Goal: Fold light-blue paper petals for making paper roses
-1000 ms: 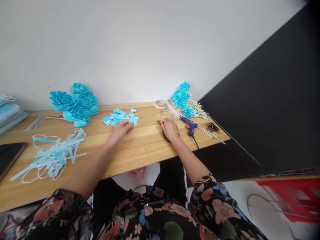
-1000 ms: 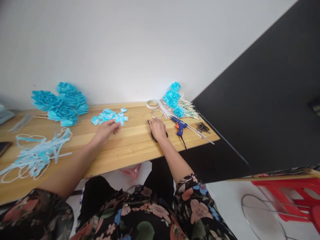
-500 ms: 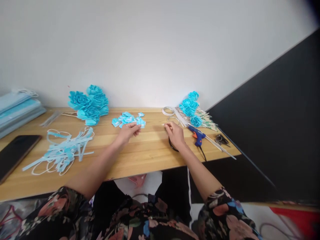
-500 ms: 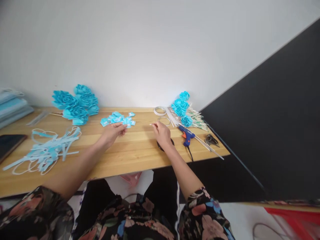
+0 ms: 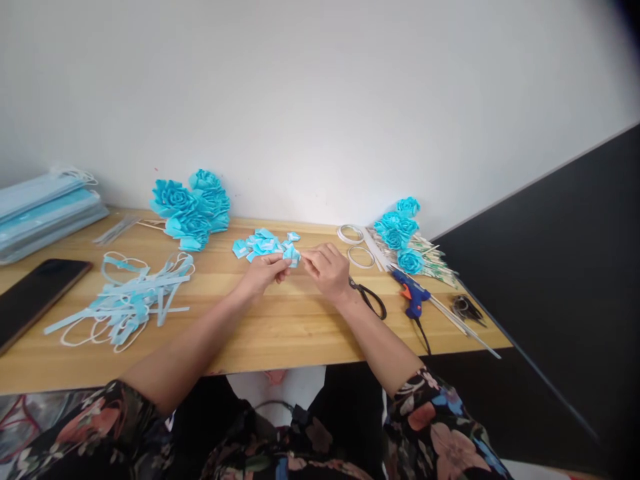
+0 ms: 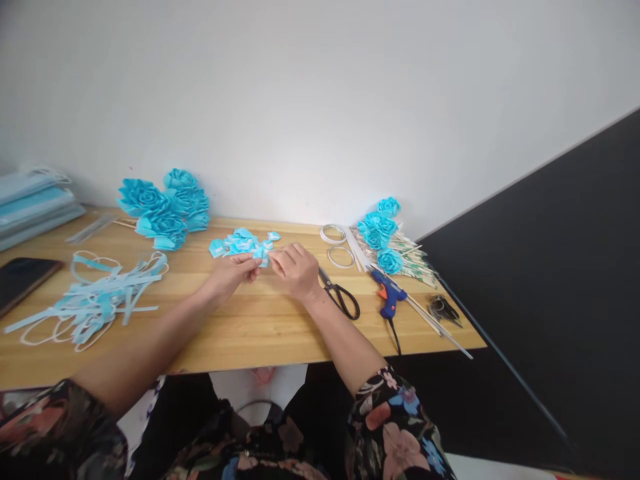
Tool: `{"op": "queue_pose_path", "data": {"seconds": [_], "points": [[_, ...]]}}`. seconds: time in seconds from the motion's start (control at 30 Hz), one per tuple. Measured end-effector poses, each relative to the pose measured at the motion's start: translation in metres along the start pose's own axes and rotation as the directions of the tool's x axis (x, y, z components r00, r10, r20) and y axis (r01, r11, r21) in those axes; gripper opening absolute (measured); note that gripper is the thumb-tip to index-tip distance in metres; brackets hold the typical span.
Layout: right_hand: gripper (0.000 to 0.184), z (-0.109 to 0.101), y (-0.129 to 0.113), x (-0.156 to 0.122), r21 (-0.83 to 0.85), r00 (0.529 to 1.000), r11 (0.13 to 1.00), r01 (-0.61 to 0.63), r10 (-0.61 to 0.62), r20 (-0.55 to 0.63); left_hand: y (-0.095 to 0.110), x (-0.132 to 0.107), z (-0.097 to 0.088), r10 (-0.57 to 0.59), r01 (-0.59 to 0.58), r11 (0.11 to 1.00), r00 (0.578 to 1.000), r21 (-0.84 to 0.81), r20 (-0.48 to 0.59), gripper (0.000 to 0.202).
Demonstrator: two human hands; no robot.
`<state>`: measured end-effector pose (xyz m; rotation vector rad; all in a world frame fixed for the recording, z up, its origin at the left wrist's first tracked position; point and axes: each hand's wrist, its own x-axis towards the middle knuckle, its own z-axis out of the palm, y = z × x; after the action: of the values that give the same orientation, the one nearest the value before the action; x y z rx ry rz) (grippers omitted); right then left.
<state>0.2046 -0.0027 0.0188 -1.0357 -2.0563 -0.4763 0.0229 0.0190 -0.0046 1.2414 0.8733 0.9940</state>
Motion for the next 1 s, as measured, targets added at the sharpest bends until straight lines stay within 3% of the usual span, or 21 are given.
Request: {"op": "queue_pose_path", "data": {"seconds": [0.27, 0.77, 1.0], "points": [[0.013, 0.0035, 0.0030, -0.0026, -0.048, 0.987, 0.993, 0.106, -0.111, -0.113, -0.0056, 0.0002, -0.0001, -0.027, 0.028, 1.000, 0.999, -0.011, 0.024, 0.031], [0.017, 0.0069, -0.0001, -0.0025, -0.068, 0.989, 0.990, 0.119, -0.125, -0.077, -0.0069, 0.0003, -0.0002, -0.016, 0.016, 1.000, 1.000, -0.011, 0.007, 0.032], [0.021, 0.0081, 0.0007, -0.0047, -0.060, 0.996, 0.995, 0.082, -0.080, 0.024, -0.0064, -0.0003, 0.0005, -0.017, 0.017, 0.999, 1.000, -0.041, 0.007, 0.031]]}}
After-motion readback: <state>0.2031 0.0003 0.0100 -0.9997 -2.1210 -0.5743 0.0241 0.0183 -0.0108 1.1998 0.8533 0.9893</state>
